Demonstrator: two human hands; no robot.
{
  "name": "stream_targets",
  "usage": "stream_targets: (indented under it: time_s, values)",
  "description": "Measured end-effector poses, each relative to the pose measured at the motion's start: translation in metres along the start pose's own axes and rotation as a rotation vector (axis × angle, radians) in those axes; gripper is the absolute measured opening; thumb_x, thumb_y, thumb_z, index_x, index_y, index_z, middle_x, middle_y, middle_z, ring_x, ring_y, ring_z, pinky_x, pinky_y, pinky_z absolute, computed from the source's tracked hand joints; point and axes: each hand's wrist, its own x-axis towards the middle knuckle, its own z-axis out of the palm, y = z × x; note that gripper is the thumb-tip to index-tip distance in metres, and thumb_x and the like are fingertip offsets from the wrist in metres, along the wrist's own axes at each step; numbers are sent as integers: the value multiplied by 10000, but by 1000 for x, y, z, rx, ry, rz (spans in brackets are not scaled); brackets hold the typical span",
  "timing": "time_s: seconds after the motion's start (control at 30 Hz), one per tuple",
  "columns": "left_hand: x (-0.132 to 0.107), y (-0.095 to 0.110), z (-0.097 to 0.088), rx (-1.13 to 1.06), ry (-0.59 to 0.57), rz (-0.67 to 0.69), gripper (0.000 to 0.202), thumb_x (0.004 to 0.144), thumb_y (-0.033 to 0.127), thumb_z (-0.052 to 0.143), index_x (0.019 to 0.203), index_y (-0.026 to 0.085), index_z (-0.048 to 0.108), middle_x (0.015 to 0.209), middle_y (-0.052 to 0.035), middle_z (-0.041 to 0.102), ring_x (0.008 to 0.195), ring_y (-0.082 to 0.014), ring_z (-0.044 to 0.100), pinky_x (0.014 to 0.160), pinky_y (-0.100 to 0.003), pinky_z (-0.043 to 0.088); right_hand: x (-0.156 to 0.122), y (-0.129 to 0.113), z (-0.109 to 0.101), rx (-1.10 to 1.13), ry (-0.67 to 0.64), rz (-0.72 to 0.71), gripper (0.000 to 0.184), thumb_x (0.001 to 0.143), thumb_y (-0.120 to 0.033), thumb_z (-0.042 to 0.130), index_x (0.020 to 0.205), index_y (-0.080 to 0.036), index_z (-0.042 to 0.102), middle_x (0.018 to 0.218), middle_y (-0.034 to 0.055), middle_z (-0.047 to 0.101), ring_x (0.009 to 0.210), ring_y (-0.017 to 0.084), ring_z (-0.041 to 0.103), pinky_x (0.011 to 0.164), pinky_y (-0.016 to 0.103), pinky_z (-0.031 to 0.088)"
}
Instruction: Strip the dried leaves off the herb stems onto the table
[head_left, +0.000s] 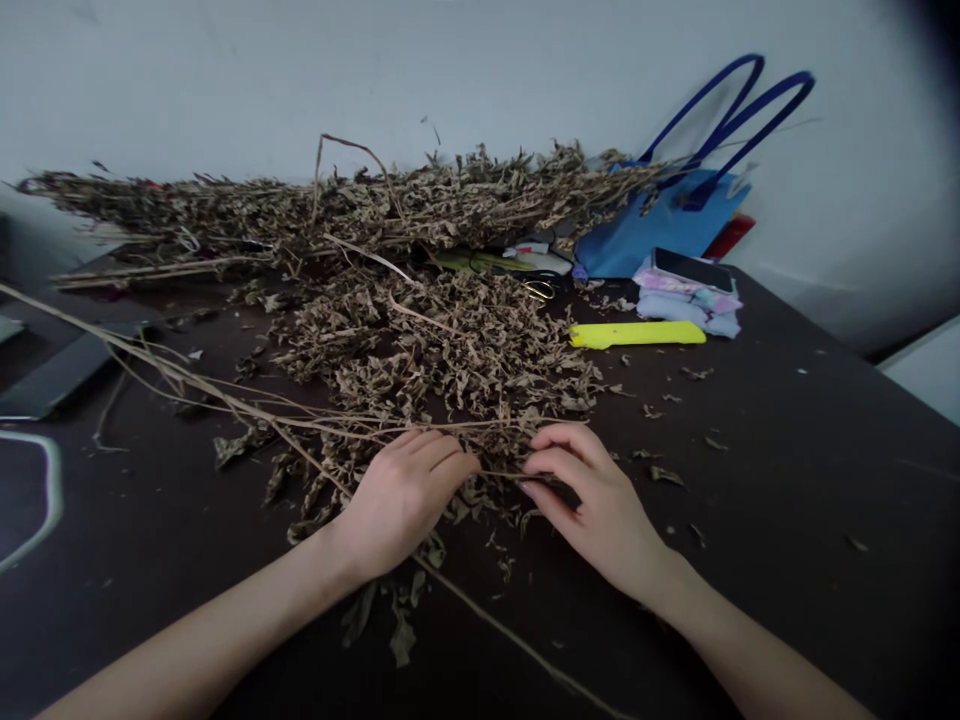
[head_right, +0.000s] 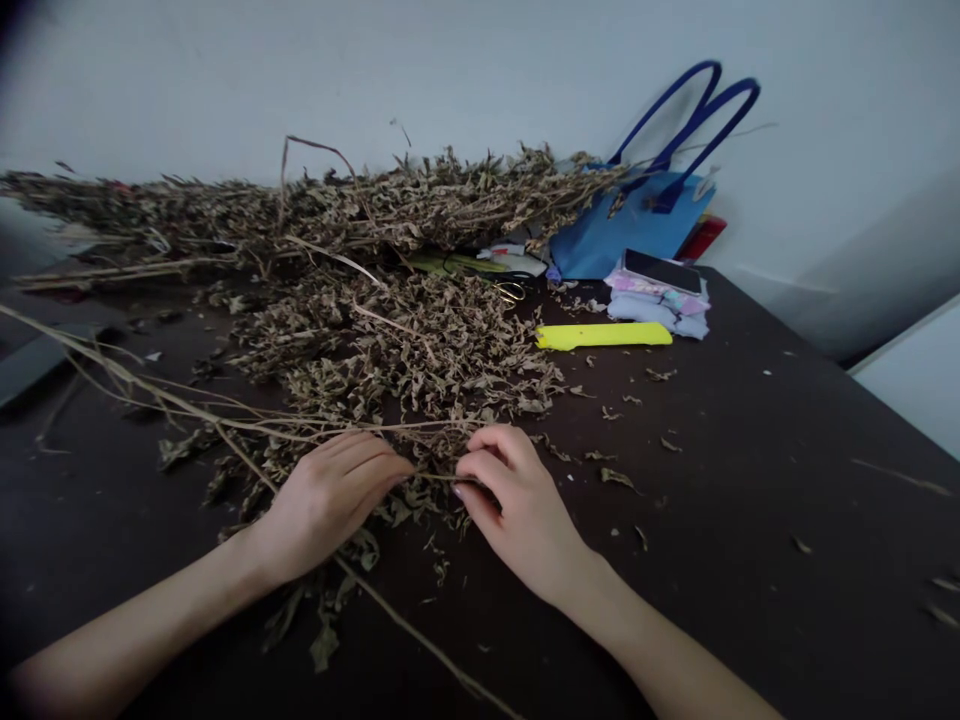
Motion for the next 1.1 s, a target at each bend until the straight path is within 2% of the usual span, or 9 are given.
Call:
stream_targets:
  time_s: [0.4,0.7,0.9,1.1]
  values:
    - [2,1,-2,-10,0,-7,167,888,133,427,928,146,589,792,-43,596,758,-159,555,715,-308,461,0,4,-2,-35,30,11,92,824,-115,511,790,-199,528,887,51,509,865,189,518,775,359,444]
    - [2,2,-2,-8,8,-12,149,893,145,437,907,146,585,789,-40,598,742,-161,549,704,-315,459,3,6,-8,-16,-60,27,94,820,-127,544,765,-201,525,853,39,535,842,182,525,749,332,447]
    - [1,1,-1,-8,0,-17,145,879,128,446,917,153,584,797,-40,597,758,-160,555,714,-310,458,5,5,-11,19,-75,-1,94,839,-134,525,776,-204,522,819,37,557,819,181,516,721,329,436]
    - [2,1,-1,-1,-7,-12,147,872,122,450,909,155,588,783,-39,593,750,-157,555,713,-303,460,5,8,-10,-41,-85,15,132,823,-148,544,723,-205,479,770,31,551,792,188,497,693,328,421]
